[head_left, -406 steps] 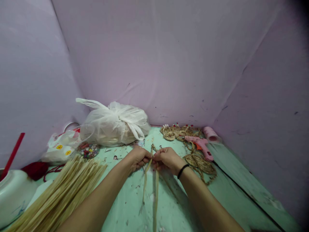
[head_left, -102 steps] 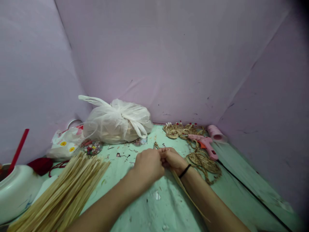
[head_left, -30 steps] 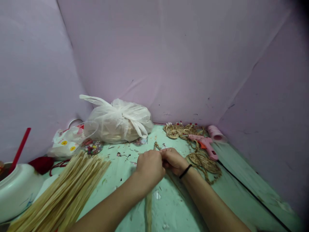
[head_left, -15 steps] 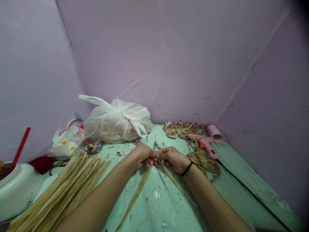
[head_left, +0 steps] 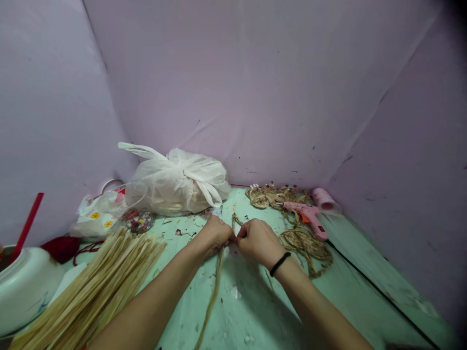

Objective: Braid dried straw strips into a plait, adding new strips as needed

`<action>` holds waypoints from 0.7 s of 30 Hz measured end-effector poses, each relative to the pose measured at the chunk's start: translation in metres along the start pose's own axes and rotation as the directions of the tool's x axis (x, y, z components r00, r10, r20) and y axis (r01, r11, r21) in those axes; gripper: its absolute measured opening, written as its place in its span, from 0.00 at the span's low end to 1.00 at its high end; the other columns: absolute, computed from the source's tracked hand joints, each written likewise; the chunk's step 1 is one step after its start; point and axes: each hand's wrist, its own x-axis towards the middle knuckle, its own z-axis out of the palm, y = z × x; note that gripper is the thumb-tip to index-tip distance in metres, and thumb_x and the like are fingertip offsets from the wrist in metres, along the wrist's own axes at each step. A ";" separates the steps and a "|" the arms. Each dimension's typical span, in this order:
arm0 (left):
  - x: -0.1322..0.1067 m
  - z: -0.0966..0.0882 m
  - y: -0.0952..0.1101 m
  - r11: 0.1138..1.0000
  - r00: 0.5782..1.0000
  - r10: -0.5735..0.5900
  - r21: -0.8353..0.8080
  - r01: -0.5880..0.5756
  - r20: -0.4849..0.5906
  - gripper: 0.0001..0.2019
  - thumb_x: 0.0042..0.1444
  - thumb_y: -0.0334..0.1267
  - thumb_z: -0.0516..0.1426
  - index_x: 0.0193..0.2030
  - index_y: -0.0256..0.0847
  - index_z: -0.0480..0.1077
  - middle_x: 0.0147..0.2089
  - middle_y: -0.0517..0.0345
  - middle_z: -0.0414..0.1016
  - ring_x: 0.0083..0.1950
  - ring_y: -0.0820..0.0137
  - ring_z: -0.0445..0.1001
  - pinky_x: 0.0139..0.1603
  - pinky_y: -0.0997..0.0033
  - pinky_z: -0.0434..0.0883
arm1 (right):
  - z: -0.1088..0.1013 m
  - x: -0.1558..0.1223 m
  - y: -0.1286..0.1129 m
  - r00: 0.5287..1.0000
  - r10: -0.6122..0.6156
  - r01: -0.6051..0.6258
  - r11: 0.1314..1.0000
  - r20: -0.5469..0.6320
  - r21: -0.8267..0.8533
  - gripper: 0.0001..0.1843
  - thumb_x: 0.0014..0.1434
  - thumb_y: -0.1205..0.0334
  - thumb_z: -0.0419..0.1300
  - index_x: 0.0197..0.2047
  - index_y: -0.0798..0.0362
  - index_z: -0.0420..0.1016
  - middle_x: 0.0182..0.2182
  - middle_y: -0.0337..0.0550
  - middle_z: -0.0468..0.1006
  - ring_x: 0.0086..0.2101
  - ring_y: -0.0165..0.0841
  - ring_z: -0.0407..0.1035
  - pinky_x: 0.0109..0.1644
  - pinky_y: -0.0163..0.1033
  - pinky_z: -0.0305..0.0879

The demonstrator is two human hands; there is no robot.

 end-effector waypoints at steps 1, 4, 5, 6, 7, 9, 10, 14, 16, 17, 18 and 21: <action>0.001 0.000 -0.001 1.000 1.000 -0.013 -0.014 0.013 0.002 0.11 0.35 0.28 0.54 0.09 0.37 0.57 0.05 0.65 0.50 0.08 0.80 0.48 0.10 0.79 0.44 | -0.001 -0.002 -0.003 1.000 -0.009 0.009 1.000 0.008 -0.014 0.07 0.39 0.68 0.58 0.20 0.54 0.78 0.22 0.51 0.77 0.24 0.34 0.68 0.25 0.34 0.50; 0.005 -0.001 -0.007 0.996 0.998 -0.041 -0.074 0.044 0.043 0.11 0.37 0.30 0.53 0.10 0.37 0.57 0.06 0.64 0.51 0.08 0.81 0.48 0.10 0.79 0.43 | 0.002 -0.007 -0.009 0.997 -0.073 0.074 0.996 0.013 -0.048 0.08 0.41 0.67 0.56 0.21 0.55 0.78 0.23 0.52 0.77 0.24 0.34 0.67 0.25 0.35 0.49; 0.006 -0.003 -0.009 0.994 0.996 -0.033 -0.102 0.041 0.078 0.10 0.36 0.30 0.53 0.10 0.37 0.57 0.07 0.64 0.52 0.08 0.81 0.48 0.10 0.79 0.43 | 0.002 -0.007 -0.010 0.995 -0.096 0.097 0.994 0.011 -0.049 0.08 0.41 0.68 0.56 0.21 0.55 0.78 0.23 0.52 0.77 0.24 0.33 0.67 0.25 0.35 0.49; 0.008 -0.004 -0.011 0.991 0.993 -0.016 -0.130 0.032 0.119 0.09 0.36 0.29 0.53 0.10 0.37 0.57 0.07 0.65 0.53 0.09 0.81 0.48 0.10 0.79 0.43 | 0.002 -0.007 -0.010 0.993 -0.118 0.119 0.992 0.021 -0.038 0.09 0.41 0.68 0.55 0.21 0.55 0.78 0.22 0.51 0.76 0.24 0.33 0.66 0.25 0.35 0.50; 0.009 -0.006 -0.012 0.987 0.987 0.006 -0.160 0.020 0.159 0.09 0.35 0.29 0.52 0.11 0.37 0.57 0.08 0.65 0.54 0.09 0.82 0.48 0.10 0.79 0.43 | 0.002 -0.007 -0.008 0.989 -0.138 0.138 0.990 0.056 -0.008 0.08 0.41 0.69 0.56 0.21 0.55 0.77 0.21 0.49 0.76 0.23 0.32 0.66 0.25 0.34 0.50; 0.011 -0.011 -0.014 0.977 0.974 0.039 -0.212 0.010 0.224 0.08 0.35 0.30 0.53 0.12 0.37 0.57 0.09 0.65 0.55 0.09 0.83 0.48 0.10 0.80 0.42 | -0.003 -0.004 -0.002 0.975 -0.160 0.148 0.985 0.157 0.084 0.07 0.42 0.68 0.56 0.19 0.55 0.76 0.18 0.45 0.74 0.21 0.30 0.64 0.24 0.33 0.50; 0.012 -0.013 -0.014 0.973 0.968 0.042 -0.231 0.017 0.249 0.08 0.34 0.30 0.53 0.12 0.37 0.56 0.10 0.65 0.56 0.09 0.83 0.47 0.10 0.81 0.41 | -0.006 -0.001 0.003 0.969 -0.154 0.129 0.983 0.192 0.134 0.07 0.42 0.67 0.57 0.18 0.55 0.75 0.16 0.44 0.73 0.20 0.29 0.63 0.23 0.33 0.51; 0.014 -0.018 -0.015 0.957 0.944 0.053 -0.286 0.045 0.325 0.08 0.34 0.33 0.55 0.14 0.36 0.58 0.11 0.67 0.55 0.10 0.84 0.47 0.10 0.81 0.40 | -0.015 0.010 0.018 0.994 0.055 -0.085 0.928 0.093 0.362 0.07 0.45 0.65 0.56 0.21 0.57 0.73 0.18 0.43 0.72 0.18 0.27 0.62 0.20 0.31 0.53; 0.015 -0.018 -0.016 0.955 0.935 0.072 -0.295 0.036 0.346 0.08 0.34 0.34 0.56 0.14 0.36 0.58 0.12 0.68 0.55 0.10 0.85 0.47 0.10 0.81 0.39 | -0.014 0.013 0.019 0.975 0.182 -0.223 0.808 0.128 0.545 0.04 0.45 0.68 0.55 0.24 0.57 0.71 0.21 0.42 0.73 0.19 0.27 0.64 0.19 0.30 0.56; 0.015 -0.018 -0.017 0.954 0.931 0.084 -0.297 0.027 0.354 0.08 0.34 0.35 0.56 0.15 0.36 0.59 0.12 0.68 0.55 0.10 0.85 0.47 0.10 0.81 0.39 | -0.012 0.013 0.017 0.959 0.202 -0.282 0.727 0.198 0.626 0.04 0.45 0.70 0.54 0.24 0.57 0.70 0.20 0.41 0.72 0.20 0.27 0.65 0.19 0.30 0.58; 0.016 -0.018 -0.018 0.955 0.928 0.091 -0.297 0.022 0.362 0.08 0.34 0.35 0.55 0.15 0.37 0.59 0.12 0.68 0.55 0.10 0.85 0.46 0.10 0.81 0.39 | -0.009 0.012 0.014 0.941 0.185 -0.334 0.649 0.283 0.684 0.04 0.46 0.71 0.54 0.24 0.57 0.69 0.19 0.40 0.71 0.19 0.27 0.65 0.20 0.30 0.60; 0.017 -0.016 -0.020 0.959 0.926 0.099 -0.285 0.010 0.365 0.05 0.34 0.34 0.54 0.17 0.37 0.60 0.12 0.68 0.55 0.10 0.84 0.46 0.10 0.80 0.40 | 0.001 0.010 0.005 0.894 0.078 -0.411 0.531 0.441 0.741 0.07 0.46 0.73 0.52 0.20 0.58 0.66 0.13 0.37 0.66 0.15 0.24 0.61 0.19 0.29 0.60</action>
